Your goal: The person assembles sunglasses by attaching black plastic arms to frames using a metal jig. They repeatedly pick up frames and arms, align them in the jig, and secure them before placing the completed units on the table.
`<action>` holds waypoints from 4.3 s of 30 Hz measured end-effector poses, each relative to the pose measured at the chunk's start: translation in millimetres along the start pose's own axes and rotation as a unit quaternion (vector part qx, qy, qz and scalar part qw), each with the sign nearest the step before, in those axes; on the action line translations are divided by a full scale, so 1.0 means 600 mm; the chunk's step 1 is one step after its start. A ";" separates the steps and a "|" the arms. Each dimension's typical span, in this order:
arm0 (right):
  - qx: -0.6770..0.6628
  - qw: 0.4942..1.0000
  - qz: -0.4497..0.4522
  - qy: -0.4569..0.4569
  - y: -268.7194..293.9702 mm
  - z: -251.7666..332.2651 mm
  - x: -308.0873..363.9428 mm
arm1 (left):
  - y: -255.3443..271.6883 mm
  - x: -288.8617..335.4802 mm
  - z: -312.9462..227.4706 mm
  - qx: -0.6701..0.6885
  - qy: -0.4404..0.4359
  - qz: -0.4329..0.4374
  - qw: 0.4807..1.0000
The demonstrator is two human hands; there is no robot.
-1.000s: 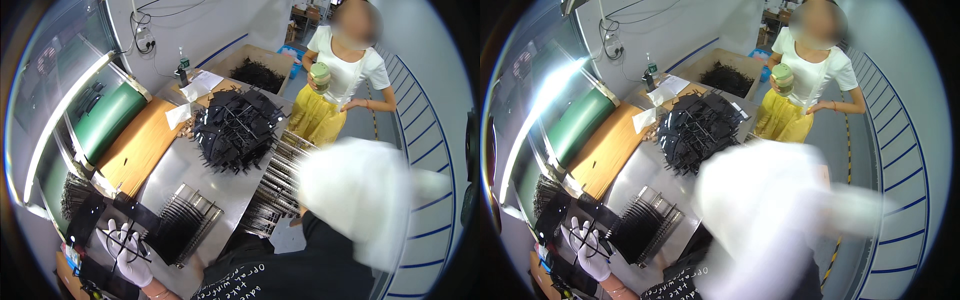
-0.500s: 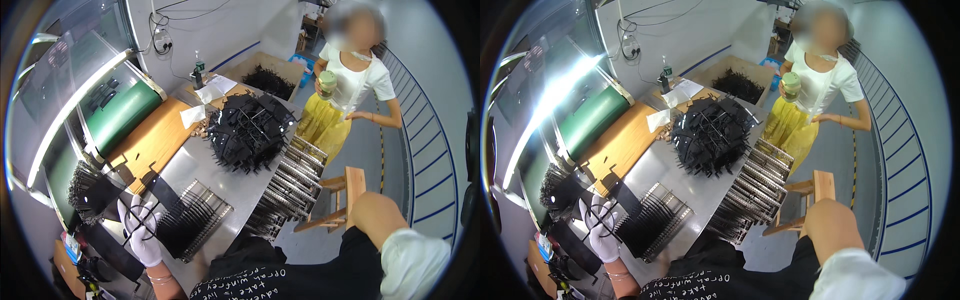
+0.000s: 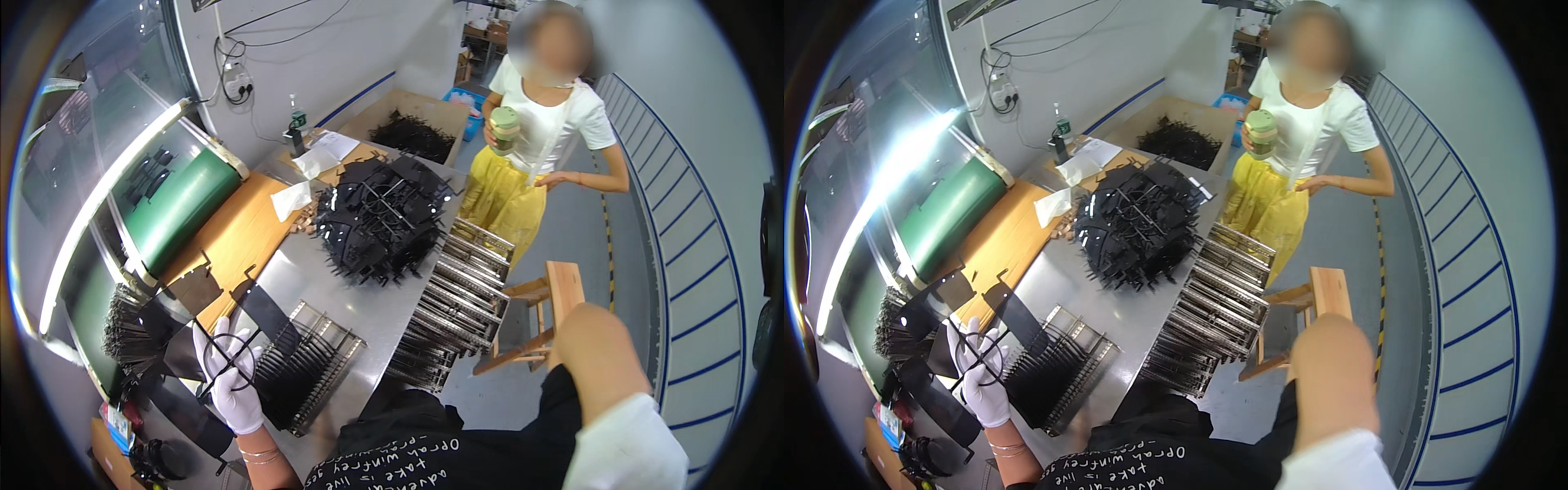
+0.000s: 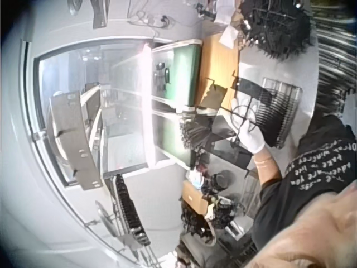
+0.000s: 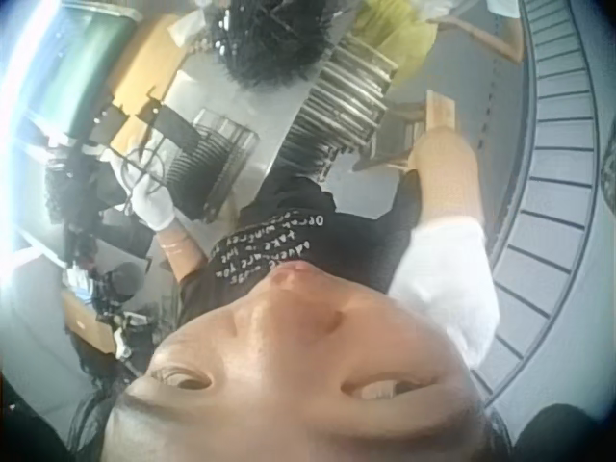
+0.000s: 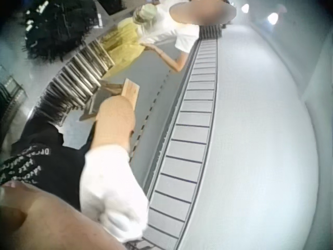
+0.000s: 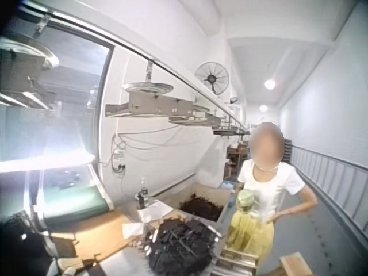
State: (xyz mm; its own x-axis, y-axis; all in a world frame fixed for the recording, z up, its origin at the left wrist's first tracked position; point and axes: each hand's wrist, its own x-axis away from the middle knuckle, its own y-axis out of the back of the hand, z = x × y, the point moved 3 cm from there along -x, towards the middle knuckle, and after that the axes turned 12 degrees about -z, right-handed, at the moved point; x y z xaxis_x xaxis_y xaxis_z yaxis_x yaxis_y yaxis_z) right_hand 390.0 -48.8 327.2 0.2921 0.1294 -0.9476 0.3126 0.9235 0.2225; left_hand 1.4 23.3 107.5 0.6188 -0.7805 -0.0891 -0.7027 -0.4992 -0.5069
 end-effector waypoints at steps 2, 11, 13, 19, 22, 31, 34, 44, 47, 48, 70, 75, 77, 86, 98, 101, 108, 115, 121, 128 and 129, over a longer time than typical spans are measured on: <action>0.357 0.862 0.020 0.358 0.017 -0.017 0.045 | -0.018 -0.004 0.016 0.002 0.016 0.014 1.000; 0.743 0.652 -0.151 -0.003 0.051 -0.117 -0.007 | -0.049 0.009 0.012 0.013 -0.004 0.005 1.000; 0.641 0.745 -0.155 0.100 0.076 -0.159 0.009 | -0.015 0.012 0.003 0.004 -0.016 -0.015 1.000; 0.611 0.771 -0.178 0.026 0.075 -0.190 0.022 | 0.006 0.012 0.008 -0.005 -0.010 -0.006 1.000; 0.552 0.816 0.027 -0.170 0.083 -0.219 0.025 | 0.002 0.021 0.001 -0.001 -0.023 -0.006 1.000; 0.515 0.720 -0.213 -0.413 0.093 -0.425 0.258 | -0.091 0.036 0.005 -0.046 -0.108 -0.021 0.993; 0.495 0.718 -0.306 -0.382 0.092 -0.456 0.298 | -0.114 0.049 0.021 -0.036 -0.143 -0.013 0.989; 0.419 0.701 -0.251 -0.520 0.084 -0.494 0.328 | -0.162 0.056 0.037 -0.112 -0.177 0.040 0.977; 0.451 0.696 -0.232 -0.508 0.081 -0.496 0.326 | -0.182 0.053 0.031 -0.215 -0.180 0.044 0.959; 0.499 0.685 -0.195 -0.493 0.077 -0.504 0.337 | -0.193 0.057 0.028 -0.231 -0.174 0.053 0.956; -0.294 0.640 -0.263 -0.660 0.086 -0.499 0.312 | -0.119 0.013 0.000 0.172 0.001 0.063 0.983; 0.032 0.713 -0.246 -0.656 0.166 -0.478 0.418 | -0.043 -0.026 -0.045 0.265 0.022 0.094 0.959; 0.007 0.603 -0.403 -0.688 0.212 -0.458 0.499 | 0.036 -0.022 -0.069 0.243 0.016 0.013 0.970; -0.131 0.471 -0.416 -0.767 0.187 -0.631 0.627 | 0.110 0.047 -0.048 0.141 0.022 -0.101 0.985; 0.215 0.744 -0.146 -0.616 0.140 -0.680 0.652 | 0.083 0.051 -0.029 0.061 0.041 -0.149 0.986; -0.054 0.583 -0.245 -0.773 0.148 -0.634 0.580 | 0.087 0.059 -0.032 0.025 0.019 -0.118 0.993; 0.269 0.640 0.003 -0.720 0.131 -0.612 0.612 | 0.033 0.022 -0.001 0.006 0.073 -0.011 0.997; 0.384 0.813 -0.087 -0.430 0.135 -0.507 0.330 | -0.047 0.022 0.009 -0.047 0.241 0.159 0.956; 0.090 0.841 -0.195 -0.496 0.127 -0.503 0.362 | -0.056 0.019 -0.012 -0.078 0.282 0.277 0.915; -0.059 0.505 -0.443 -0.738 0.270 -0.475 0.550 | 0.040 -0.012 0.017 -0.165 0.162 0.060 0.971; -0.085 0.503 -0.464 -0.724 0.253 -0.475 0.577 | 0.036 -0.008 0.020 -0.098 0.113 0.088 0.985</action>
State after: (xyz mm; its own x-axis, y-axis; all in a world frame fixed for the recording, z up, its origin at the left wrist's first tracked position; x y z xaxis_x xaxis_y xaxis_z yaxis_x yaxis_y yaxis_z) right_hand 280.7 239.2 -32.5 0.4817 -0.6715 0.5630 0.8763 0.3763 -0.3009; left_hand -12.5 21.1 86.8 0.4036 -0.9139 0.0433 -0.8601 -0.3951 -0.3228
